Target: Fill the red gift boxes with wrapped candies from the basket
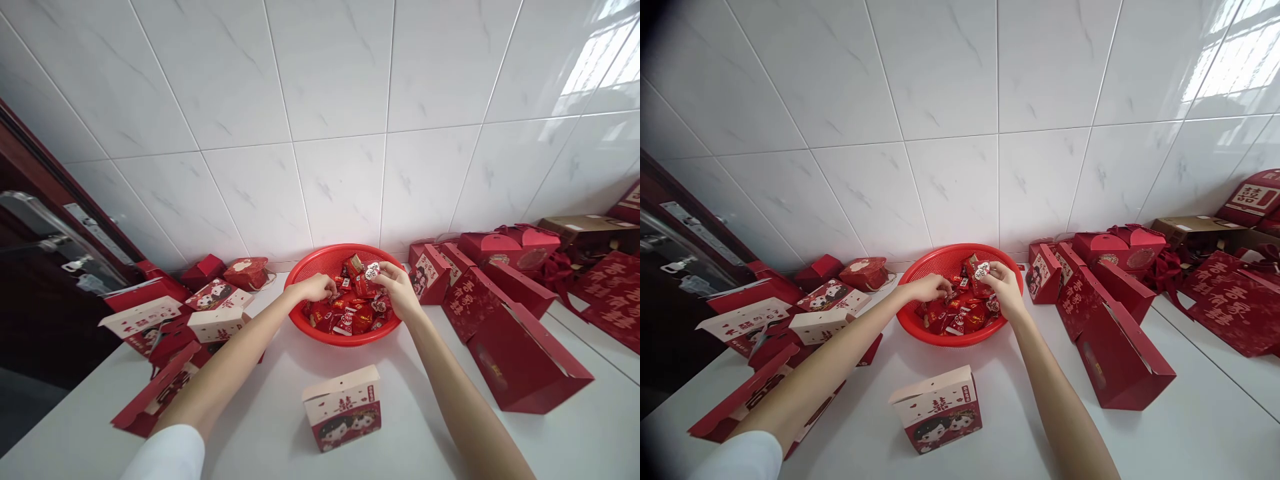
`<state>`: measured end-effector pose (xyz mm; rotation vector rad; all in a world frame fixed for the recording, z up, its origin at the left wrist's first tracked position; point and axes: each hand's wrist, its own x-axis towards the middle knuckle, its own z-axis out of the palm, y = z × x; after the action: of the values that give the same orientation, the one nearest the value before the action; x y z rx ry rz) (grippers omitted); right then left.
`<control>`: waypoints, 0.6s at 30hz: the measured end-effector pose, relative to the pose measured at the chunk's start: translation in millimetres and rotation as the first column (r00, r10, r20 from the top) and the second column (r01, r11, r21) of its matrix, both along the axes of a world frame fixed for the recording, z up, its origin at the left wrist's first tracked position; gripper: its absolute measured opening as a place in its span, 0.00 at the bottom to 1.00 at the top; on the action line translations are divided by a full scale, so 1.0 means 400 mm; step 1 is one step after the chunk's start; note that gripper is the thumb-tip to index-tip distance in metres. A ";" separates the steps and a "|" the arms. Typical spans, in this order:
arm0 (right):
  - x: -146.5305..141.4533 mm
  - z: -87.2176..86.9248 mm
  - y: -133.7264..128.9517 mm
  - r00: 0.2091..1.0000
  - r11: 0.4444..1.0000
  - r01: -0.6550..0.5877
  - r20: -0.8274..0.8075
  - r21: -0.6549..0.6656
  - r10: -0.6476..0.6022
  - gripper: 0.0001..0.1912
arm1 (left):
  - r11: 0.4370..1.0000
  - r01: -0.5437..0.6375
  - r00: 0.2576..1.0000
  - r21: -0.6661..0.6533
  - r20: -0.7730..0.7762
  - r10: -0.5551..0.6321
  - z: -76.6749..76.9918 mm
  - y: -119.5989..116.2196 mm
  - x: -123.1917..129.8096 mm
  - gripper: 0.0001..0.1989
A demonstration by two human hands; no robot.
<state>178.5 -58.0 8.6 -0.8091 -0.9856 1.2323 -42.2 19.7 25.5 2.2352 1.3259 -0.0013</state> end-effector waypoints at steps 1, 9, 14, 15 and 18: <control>0.000 0.000 0.000 1.000 1.000 -0.002 -0.003 -0.001 0.002 0.12 | 1.000 -0.018 0.999 -0.005 0.028 0.018 0.002 0.005 0.005 0.05; 0.000 0.013 -0.008 0.999 0.999 0.031 0.043 -0.013 -0.031 0.11 | 0.934 -0.130 0.867 -0.332 0.418 0.270 0.025 0.009 0.058 0.13; -0.002 0.012 -0.007 0.993 0.996 0.060 0.106 -0.062 -0.053 0.14 | 0.948 -0.035 0.623 -0.316 0.735 0.268 0.037 -0.022 0.088 0.20; -0.003 0.010 -0.006 0.991 0.995 0.070 0.119 -0.075 -0.061 0.15 | 0.967 -0.054 0.587 -0.250 0.775 0.233 0.038 -0.028 0.096 0.21; -0.003 0.007 -0.004 0.989 0.993 0.083 0.129 -0.088 -0.071 0.18 | 0.983 -0.183 0.534 -0.022 0.837 0.118 0.038 -0.043 0.125 0.19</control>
<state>177.1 -59.7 11.3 -0.9996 -0.9941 1.1790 7.7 2.6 40.6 1.7189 0.9289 1.0757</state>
